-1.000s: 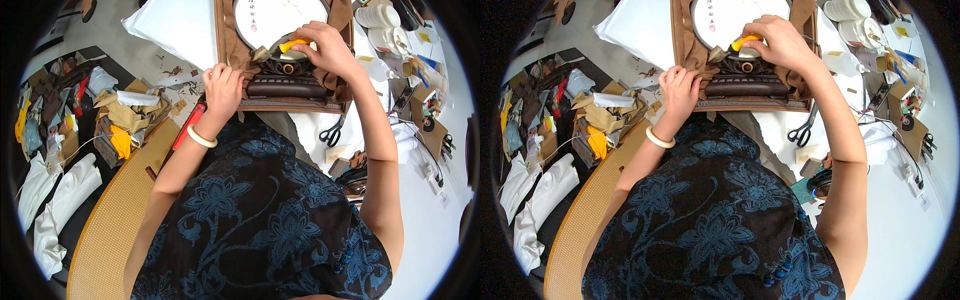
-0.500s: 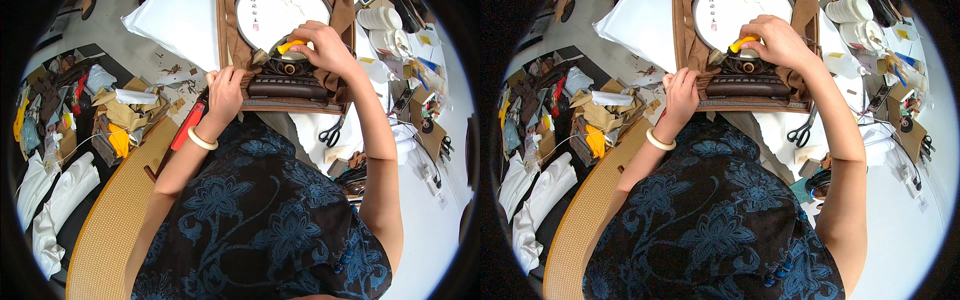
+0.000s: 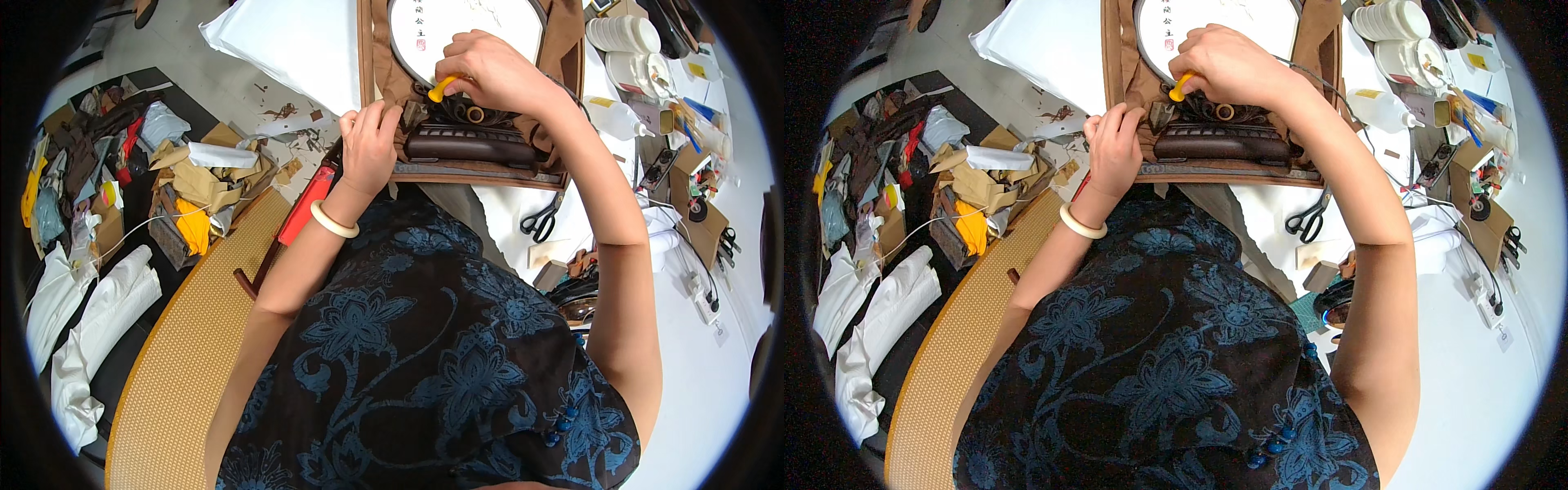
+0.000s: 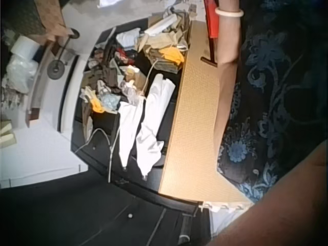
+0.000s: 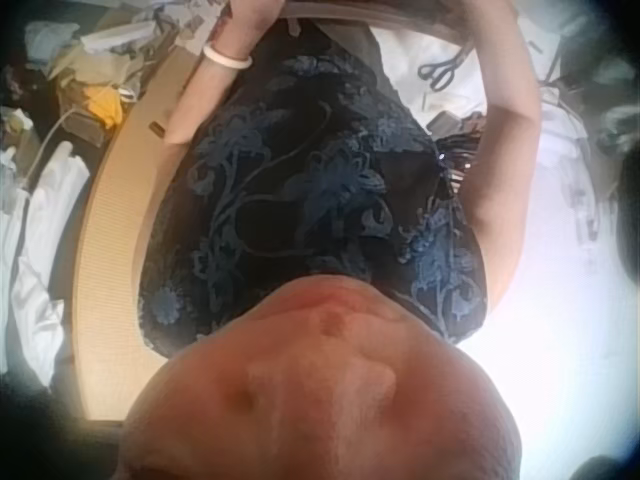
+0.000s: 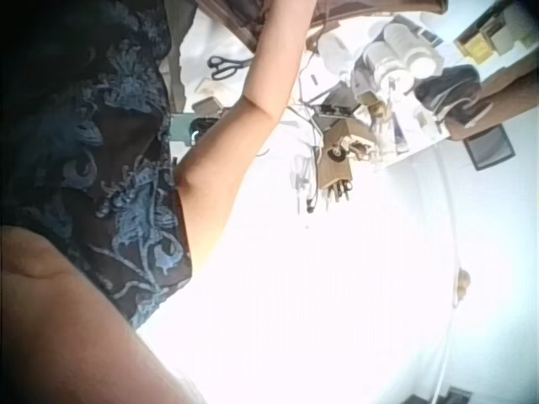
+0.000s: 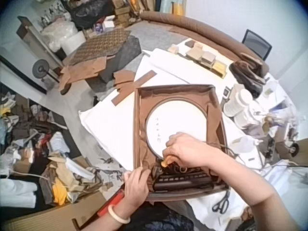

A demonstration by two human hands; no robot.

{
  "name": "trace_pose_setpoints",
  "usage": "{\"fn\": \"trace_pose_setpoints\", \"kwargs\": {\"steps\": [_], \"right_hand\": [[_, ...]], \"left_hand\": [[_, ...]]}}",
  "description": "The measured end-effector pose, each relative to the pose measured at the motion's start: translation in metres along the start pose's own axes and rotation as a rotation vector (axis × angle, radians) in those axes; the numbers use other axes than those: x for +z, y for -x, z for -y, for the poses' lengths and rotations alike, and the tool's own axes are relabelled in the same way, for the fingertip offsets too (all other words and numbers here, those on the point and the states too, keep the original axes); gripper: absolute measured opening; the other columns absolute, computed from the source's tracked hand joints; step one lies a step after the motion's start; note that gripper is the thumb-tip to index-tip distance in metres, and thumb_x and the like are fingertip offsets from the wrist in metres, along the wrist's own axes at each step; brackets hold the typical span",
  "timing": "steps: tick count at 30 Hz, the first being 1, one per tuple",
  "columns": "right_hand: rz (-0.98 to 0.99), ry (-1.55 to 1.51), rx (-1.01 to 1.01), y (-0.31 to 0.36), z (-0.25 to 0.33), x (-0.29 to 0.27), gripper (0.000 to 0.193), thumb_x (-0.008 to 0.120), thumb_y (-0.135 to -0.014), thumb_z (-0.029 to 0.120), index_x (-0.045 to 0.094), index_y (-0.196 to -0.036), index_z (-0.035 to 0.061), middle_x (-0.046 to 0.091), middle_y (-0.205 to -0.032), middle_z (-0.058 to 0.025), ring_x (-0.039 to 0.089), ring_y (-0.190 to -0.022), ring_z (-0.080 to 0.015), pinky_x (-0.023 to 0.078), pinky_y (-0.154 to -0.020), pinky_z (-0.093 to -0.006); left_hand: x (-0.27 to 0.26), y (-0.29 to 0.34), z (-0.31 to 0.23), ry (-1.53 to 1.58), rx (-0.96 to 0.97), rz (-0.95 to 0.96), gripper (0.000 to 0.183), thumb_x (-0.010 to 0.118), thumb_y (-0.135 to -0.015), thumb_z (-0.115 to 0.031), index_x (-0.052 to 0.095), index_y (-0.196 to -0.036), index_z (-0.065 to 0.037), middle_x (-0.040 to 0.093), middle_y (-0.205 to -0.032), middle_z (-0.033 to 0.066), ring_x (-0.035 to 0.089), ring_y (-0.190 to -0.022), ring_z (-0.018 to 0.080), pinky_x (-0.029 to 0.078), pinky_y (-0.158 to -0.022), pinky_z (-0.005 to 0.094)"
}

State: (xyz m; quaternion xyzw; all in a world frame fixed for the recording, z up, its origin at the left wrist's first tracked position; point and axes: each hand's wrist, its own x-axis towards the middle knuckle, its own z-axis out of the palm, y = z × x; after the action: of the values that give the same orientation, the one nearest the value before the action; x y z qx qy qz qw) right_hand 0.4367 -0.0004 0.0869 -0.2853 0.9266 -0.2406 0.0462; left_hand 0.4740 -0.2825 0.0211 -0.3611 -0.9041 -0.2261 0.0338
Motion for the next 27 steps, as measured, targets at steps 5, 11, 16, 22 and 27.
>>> {"fn": "trace_pose_setpoints", "kwargs": {"steps": [5, 11, 16, 22, 27], "right_hand": [[0.061, 0.042, -0.003, -0.008, 0.006, 0.006, 0.015, 0.086, -0.082, 0.018, 0.079, -0.09, 0.0071, 0.073, -0.085, -0.0092, 0.071, -0.098, -0.0286, 0.055, -0.093, -0.0448], [0.016, 0.131, -0.031, -0.009, 0.005, 0.015, 0.014, 0.085, -0.082, 0.016, 0.081, -0.092, 0.0081, 0.074, -0.088, -0.0069, 0.07, -0.101, -0.026, 0.054, -0.095, -0.0427], [-0.058, 0.118, -0.032, -0.002, -0.003, 0.025, 0.015, 0.084, -0.084, 0.02, 0.081, -0.097, 0.0111, 0.072, -0.09, -0.0036, 0.068, -0.103, -0.0231, 0.051, -0.094, -0.0396], [-0.109, 0.138, -0.043, -0.002, -0.006, 0.031, 0.015, 0.083, -0.086, 0.022, 0.08, -0.097, 0.0124, 0.07, -0.091, -0.0024, 0.068, -0.102, -0.0225, 0.049, -0.092, -0.0389], [-0.115, 0.144, -0.024, 0.0, -0.008, 0.032, 0.018, 0.082, -0.086, 0.024, 0.081, -0.1, 0.0129, 0.071, -0.094, -0.0021, 0.067, -0.103, -0.0225, 0.048, -0.091, -0.0388]], "left_hand": [[0.001, 0.0, 0.001, 0.0, 0.009, -0.025, 0.037, 0.066, -0.087, 0.003, 0.07, -0.123, -0.005, 0.066, -0.121, 0.0134, 0.065, -0.111, 0.027, 0.04, -0.098, 0.0414], [-0.004, 0.0, -0.002, -0.007, -0.012, -0.024, 0.037, 0.066, -0.087, 0.003, 0.07, -0.123, -0.005, 0.067, -0.121, 0.0126, 0.065, -0.111, 0.0262, 0.041, -0.098, 0.0408], [-0.018, -0.002, -0.011, 0.014, -0.087, -0.013, 0.039, 0.065, -0.086, 0.006, 0.069, -0.124, -0.004, 0.067, -0.122, 0.0128, 0.065, -0.11, 0.0287, 0.045, -0.097, 0.0414], [-0.025, 0.002, -0.006, 0.092, -0.156, 0.008, 0.037, 0.069, -0.089, 0.005, 0.071, -0.124, -0.007, 0.067, -0.127, 0.0125, 0.063, -0.111, 0.0332, 0.047, -0.097, 0.0419], [-0.042, 0.002, -0.011, 0.027, 0.112, 0.17, 0.047, 0.068, -0.084, 0.001, 0.07, -0.13, -0.007, 0.067, -0.132, 0.0102, 0.057, -0.121, 0.0321, 0.039, -0.106, 0.0452]]}}
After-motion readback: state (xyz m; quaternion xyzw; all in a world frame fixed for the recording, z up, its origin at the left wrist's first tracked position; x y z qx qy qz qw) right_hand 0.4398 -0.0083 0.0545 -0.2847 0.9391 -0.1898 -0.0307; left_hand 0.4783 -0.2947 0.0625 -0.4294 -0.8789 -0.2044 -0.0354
